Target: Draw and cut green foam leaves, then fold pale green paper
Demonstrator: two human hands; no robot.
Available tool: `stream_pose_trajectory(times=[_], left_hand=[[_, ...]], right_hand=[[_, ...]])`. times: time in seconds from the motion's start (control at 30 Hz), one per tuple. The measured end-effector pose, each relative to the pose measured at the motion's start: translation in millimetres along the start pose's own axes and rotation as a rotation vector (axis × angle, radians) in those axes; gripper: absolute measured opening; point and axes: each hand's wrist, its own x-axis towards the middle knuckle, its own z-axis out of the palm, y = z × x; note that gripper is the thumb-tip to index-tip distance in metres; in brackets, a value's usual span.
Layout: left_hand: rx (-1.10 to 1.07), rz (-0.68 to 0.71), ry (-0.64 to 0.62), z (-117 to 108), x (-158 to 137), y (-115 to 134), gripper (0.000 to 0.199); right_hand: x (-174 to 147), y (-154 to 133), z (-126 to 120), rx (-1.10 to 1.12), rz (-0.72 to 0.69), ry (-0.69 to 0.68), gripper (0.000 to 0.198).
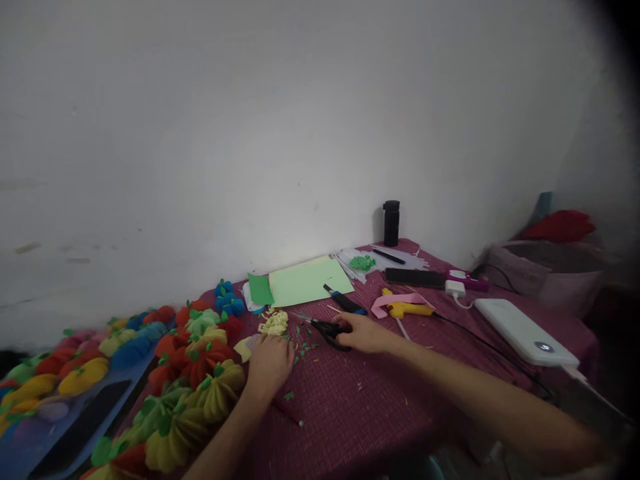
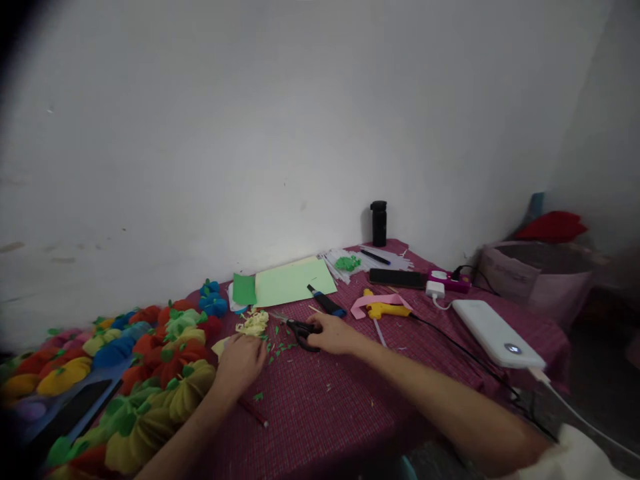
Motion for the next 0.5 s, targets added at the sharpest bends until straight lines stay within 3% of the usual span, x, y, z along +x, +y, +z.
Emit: stream_pose_trajectory(times=[0.13,0.23,0.3,0.4,0.5], left_hand=[[-0.095,-0.105,0.147,-8,-4,18,0.027],[-0.244,-0.082,0.250,-3,-2,28,0.025],[-0.298,-0.067,0.255,3,-1,32,0.025],[-0.338,-0.063,0.235,11,-3,33,0.024],[-0.355,-0.041,0.204,15,-5,30,0.023]], right_hand=[[24,-2,30,-0.149,-0.069,0.046,0.034],[42,-7,49,-0.272,-0.107,0.067,0.039],[50,-11,57,-0.339,-0.145,0.049,0.038],[55,-14,54,-0.428,-0.177,0.037,0.028],[59,-8,33,-0.526,-0.096,0.128,0.026]])
